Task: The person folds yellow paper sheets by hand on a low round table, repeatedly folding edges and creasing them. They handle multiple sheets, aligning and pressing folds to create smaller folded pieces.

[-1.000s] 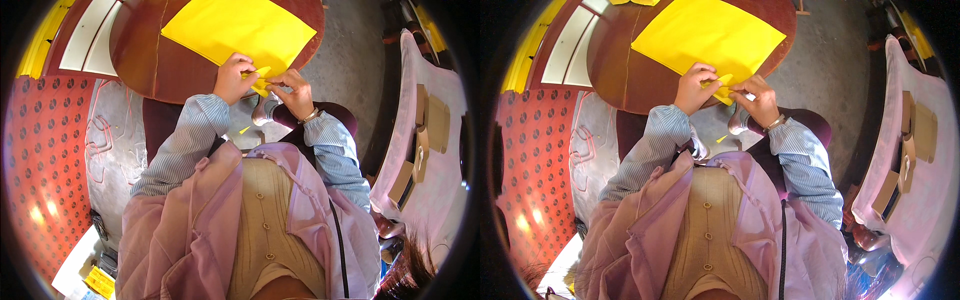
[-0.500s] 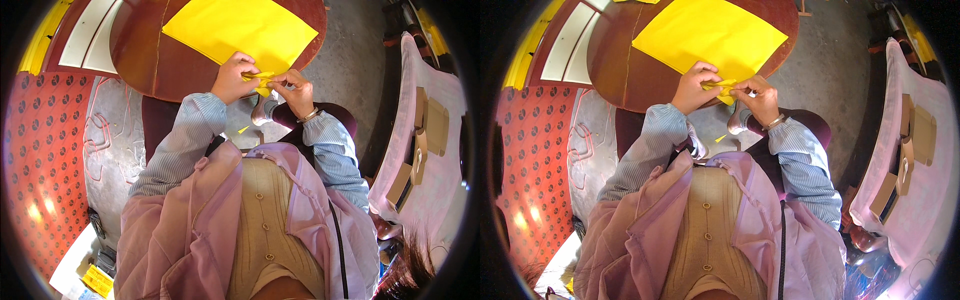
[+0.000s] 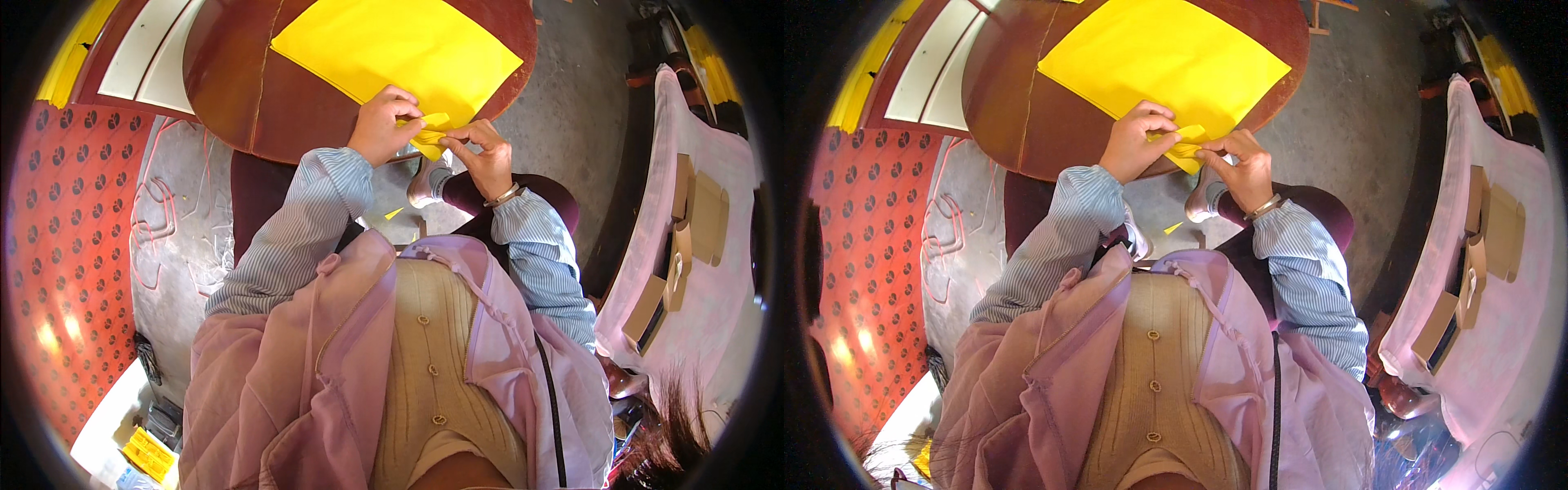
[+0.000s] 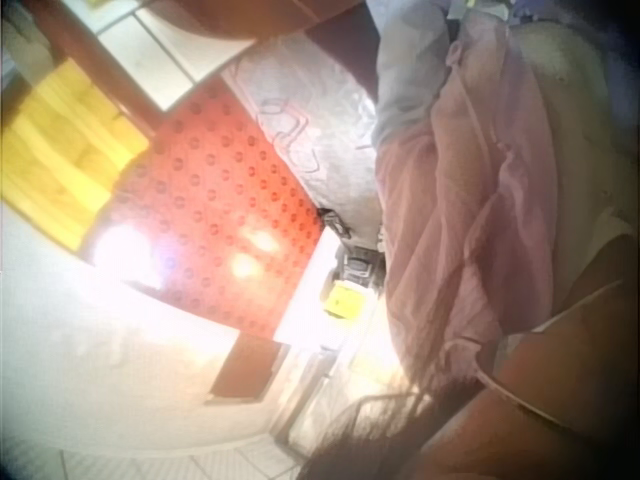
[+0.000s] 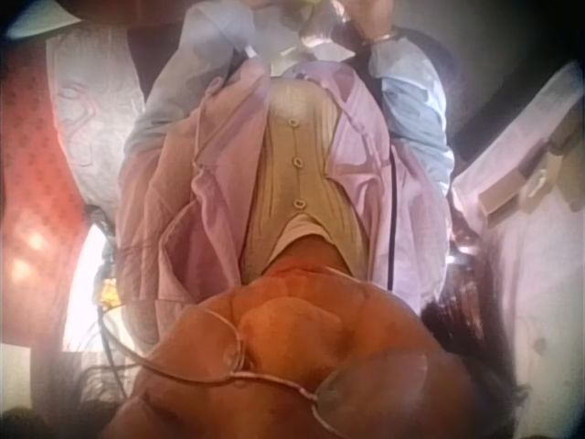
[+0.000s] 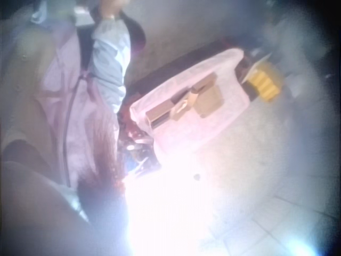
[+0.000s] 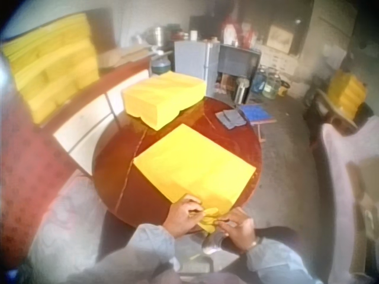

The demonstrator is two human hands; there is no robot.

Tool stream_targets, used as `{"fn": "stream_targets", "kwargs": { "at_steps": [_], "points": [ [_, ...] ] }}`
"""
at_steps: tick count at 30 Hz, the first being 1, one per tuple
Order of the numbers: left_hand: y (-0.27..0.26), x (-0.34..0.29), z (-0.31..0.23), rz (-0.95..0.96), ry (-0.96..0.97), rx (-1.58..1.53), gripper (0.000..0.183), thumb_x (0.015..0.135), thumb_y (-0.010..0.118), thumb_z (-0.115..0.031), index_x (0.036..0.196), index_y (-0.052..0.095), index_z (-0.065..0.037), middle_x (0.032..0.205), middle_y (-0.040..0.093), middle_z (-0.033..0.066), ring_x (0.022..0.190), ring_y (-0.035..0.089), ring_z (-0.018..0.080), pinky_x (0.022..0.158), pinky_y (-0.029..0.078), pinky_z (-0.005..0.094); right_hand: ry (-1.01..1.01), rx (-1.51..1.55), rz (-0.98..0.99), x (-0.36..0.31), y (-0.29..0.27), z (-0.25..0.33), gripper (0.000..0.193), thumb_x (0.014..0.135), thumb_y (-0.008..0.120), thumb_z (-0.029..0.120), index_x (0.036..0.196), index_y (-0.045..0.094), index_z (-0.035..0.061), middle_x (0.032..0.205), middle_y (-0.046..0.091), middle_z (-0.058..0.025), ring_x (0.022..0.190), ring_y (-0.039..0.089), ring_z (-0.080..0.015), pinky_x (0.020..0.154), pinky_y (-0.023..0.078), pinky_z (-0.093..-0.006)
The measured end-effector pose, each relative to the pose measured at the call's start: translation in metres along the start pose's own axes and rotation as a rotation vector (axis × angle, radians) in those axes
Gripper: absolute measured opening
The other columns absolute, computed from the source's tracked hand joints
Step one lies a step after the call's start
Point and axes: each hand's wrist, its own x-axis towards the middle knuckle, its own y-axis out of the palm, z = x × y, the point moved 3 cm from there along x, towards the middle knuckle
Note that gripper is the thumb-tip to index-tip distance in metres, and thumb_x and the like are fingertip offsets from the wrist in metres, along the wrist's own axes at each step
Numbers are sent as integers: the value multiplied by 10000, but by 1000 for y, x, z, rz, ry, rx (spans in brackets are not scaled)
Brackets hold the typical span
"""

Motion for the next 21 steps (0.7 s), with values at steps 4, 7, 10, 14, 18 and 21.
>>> {"fn": "stream_targets", "kwargs": {
  "at_steps": [4, 7, 10, 14, 18, 21],
  "points": [
    [-3, 0, -1, 25, 47, 21, 151, 855, 798, -131, 962, 784, -25, 1149, 707, 101, 1055, 718, 268, 928, 570, 351, 67, 0, 23, -1, -1, -1, 161, 814, 893, 95, 928, 800, 29, 845, 746, -77, 775, 681, -186, 712, 540, -318],
    [-5, -1, -3, 63, 73, 17, 161, 849, 797, -136, 969, 783, -30, 1145, 701, 98, 1071, 712, 270, 937, 567, 356, 81, 23, 17, 0, 0, -1, 157, 816, 890, 83, 921, 792, 21, 840, 740, -71, 768, 679, -169, 713, 544, -306],
    [-3, -3, -5, 47, 64, 4, 172, 833, 815, -144, 954, 778, -29, 1143, 697, 100, 1057, 718, 268, 924, 572, 355, 86, 43, 5, 0, 2, -1, 163, 811, 895, 79, 914, 783, 19, 837, 732, -67, 766, 678, -163, 712, 544, -304],
    [3, -2, -5, -30, 8, 12, 165, 830, 824, -136, 928, 770, -15, 1136, 703, 112, 1027, 727, 266, 910, 581, 350, 143, 123, -2, -1, 4, -3, 173, 817, 894, 57, 936, 777, 14, 862, 712, -45, 785, 654, -143, 738, 532, -299],
    [3, 1, -2, -28, -8, 0, 165, 839, 824, -131, 929, 768, -4, 1132, 711, 120, 1010, 731, 265, 907, 584, 344, 29, -25, 19, -1, 1, 2, 191, 802, 897, 66, 955, 792, 24, 865, 728, -60, 799, 669, -178, 744, 538, -316],
    [2, 0, -1, -22, -24, -17, 165, 844, 823, -131, 939, 771, -6, 1133, 713, 118, 1009, 731, 264, 906, 584, 343, -26, -60, 4, 0, 0, 4, 187, 792, 901, 93, 937, 798, 35, 875, 752, -78, 807, 687, -214, 732, 542, -334]
  ]
}}
